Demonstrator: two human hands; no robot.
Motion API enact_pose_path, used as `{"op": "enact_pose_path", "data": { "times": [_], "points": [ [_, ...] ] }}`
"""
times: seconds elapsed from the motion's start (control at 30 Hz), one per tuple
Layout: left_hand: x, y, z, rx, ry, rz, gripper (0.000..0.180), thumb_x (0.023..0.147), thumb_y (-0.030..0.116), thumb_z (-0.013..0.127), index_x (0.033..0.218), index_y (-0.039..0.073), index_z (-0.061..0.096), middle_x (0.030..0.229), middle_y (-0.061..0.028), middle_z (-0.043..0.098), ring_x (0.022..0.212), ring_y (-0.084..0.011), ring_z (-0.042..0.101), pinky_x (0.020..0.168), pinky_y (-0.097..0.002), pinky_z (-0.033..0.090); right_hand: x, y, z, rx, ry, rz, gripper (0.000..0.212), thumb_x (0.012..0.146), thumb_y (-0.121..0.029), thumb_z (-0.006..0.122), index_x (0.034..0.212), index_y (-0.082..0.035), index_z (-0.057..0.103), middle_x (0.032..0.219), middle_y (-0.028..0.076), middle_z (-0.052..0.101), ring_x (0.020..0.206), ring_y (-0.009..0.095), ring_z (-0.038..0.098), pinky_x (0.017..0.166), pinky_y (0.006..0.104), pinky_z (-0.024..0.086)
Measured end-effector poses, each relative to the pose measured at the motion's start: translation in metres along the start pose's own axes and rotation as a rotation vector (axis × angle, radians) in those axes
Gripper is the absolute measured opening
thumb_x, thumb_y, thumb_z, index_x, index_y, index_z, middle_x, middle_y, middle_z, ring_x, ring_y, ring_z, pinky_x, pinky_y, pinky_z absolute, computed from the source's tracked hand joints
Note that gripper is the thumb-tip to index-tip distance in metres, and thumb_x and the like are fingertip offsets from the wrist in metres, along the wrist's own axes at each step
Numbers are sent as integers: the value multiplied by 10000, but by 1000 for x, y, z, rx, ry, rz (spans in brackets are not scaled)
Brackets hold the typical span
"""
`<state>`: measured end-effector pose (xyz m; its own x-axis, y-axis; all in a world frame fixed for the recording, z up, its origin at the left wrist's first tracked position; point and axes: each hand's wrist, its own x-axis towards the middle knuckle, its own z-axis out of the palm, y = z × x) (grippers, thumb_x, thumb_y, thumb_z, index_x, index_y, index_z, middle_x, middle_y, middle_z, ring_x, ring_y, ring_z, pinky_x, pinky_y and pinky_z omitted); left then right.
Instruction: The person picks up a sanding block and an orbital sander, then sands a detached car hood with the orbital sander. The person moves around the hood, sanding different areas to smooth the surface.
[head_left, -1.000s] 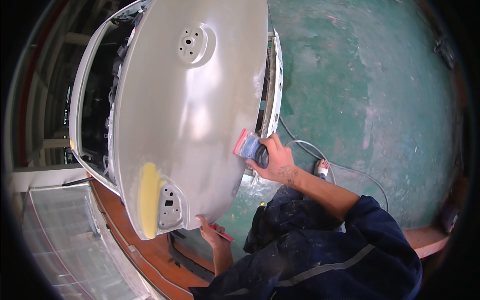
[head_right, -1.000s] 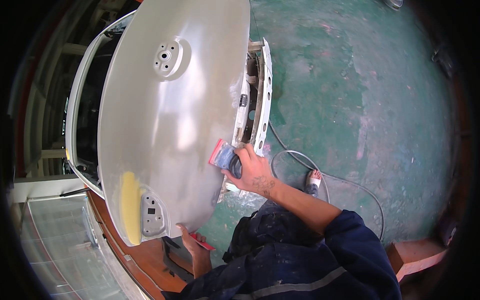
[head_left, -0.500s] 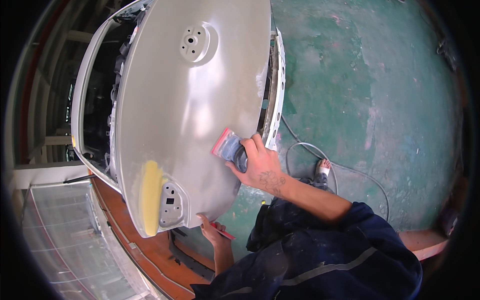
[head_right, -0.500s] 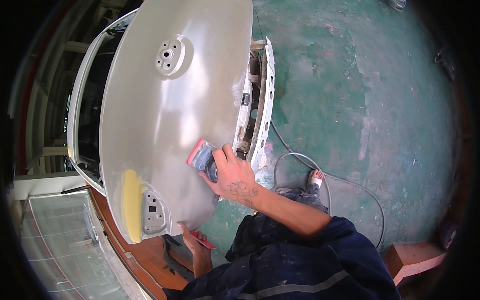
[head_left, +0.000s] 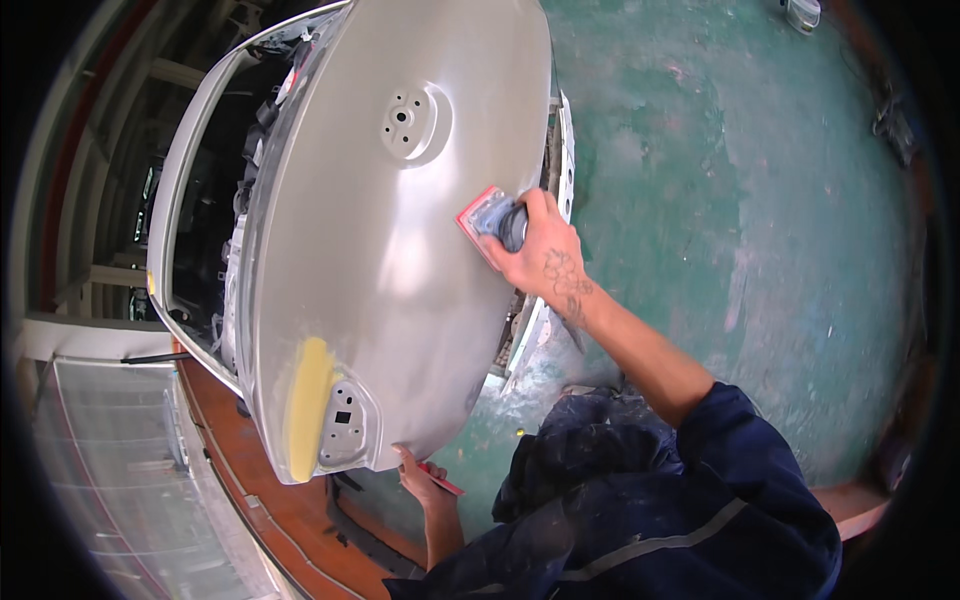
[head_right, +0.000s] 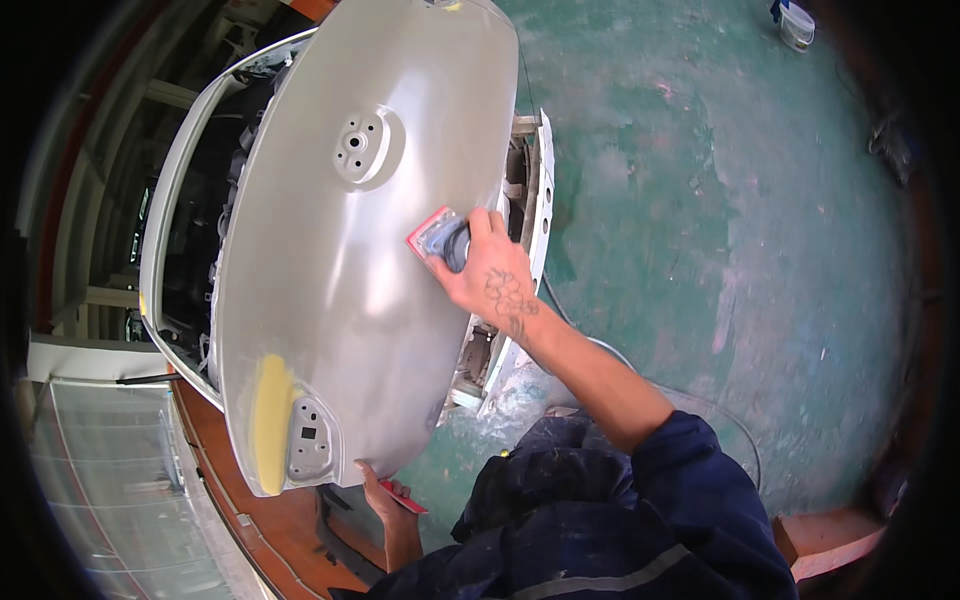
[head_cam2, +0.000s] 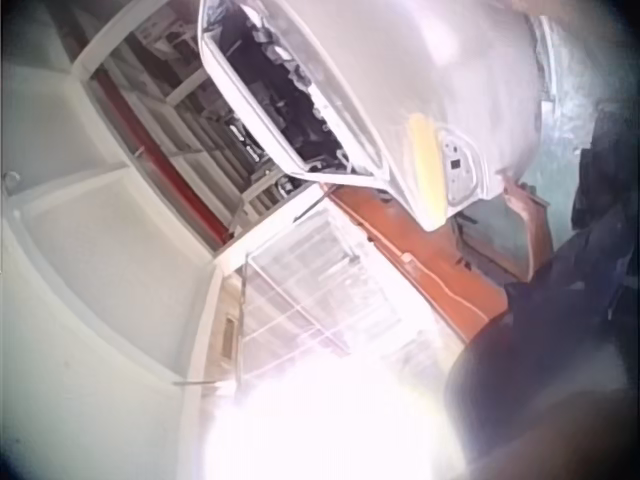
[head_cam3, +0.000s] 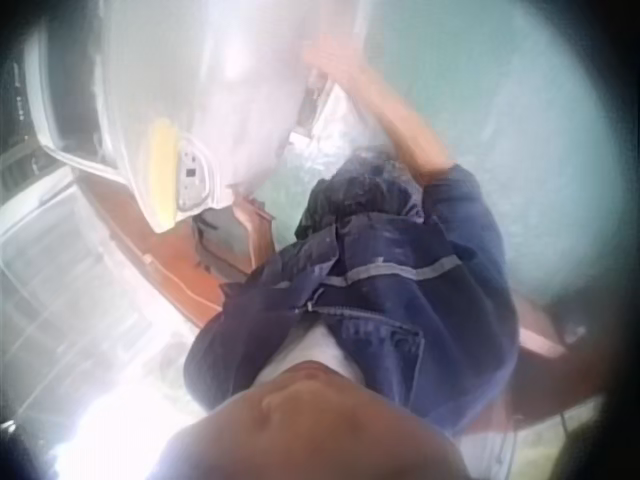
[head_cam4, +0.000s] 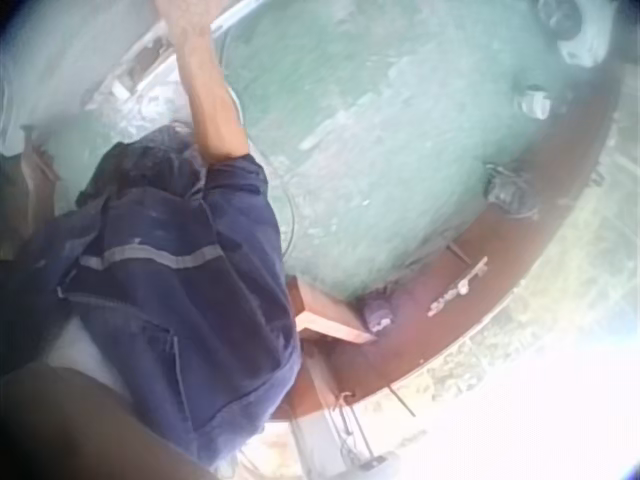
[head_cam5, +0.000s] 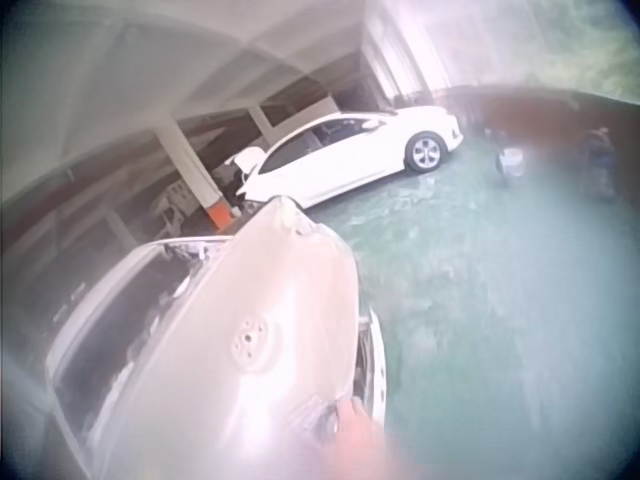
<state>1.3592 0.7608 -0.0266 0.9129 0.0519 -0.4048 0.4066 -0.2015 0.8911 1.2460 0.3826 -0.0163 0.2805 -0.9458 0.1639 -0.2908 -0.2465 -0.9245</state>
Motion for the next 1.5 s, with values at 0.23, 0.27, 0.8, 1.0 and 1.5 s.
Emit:
{"op": "enact_pose_path", "data": {
  "times": [0.23, 0.27, 0.8, 1.0, 1.5],
  "points": [
    [1, 0, 2, 12, 9, 9, 595, 1013, 605, 590, 1073, 15, 538, 687, -1, 413, 479, -95, 350, 423, -269, 284, -23, 4, -3, 88, -86, 14, 565, 808, -285, 837, 1174, 5, 519, 1126, 232, 586, 960, 446, 659, 840, 486, 561],
    [1, -1, 0, 12, 14, 2, 592, 1014, 602, 590, 1074, 15, 538, 685, 2, 409, 479, -93, 349, 423, -269, 285, -52, 2, 4, 102, -134, -31, 570, 810, -285, 838, 1182, 1, 516, 1138, 227, 565, 953, 447, 661, 823, 491, 569],
    [4, -6, 9, -9, 78, 31, 521, 1007, 549, 643, 905, 70, 465, 605, 45, 340, 441, -77, 325, 405, -270, 250, 61, -48, -3, -36, -139, -101, 550, 818, -262, 814, 1130, 26, 464, 1106, 279, 570, 906, 485, 665, 801, 525, 573],
    [18, -15, -5, -11, 22, 30, 514, 1001, 566, 640, 994, 68, 510, 690, 10, 424, 438, -81, 343, 383, -261, 276, -55, -74, 16, -135, -489, -151, 592, 820, -293, 832, 1169, 9, 461, 1124, 251, 541, 862, 499, 674, 741, 548, 598],
    [19, -20, -10, -35, -29, 20, 538, 980, 554, 686, 950, 51, 499, 603, 32, 375, 448, -82, 348, 402, -277, 263, -55, -91, 22, -144, -391, -112, 598, 815, -312, 835, 1160, 20, 476, 1103, 267, 562, 873, 498, 678, 771, 535, 588]
  ]
}}
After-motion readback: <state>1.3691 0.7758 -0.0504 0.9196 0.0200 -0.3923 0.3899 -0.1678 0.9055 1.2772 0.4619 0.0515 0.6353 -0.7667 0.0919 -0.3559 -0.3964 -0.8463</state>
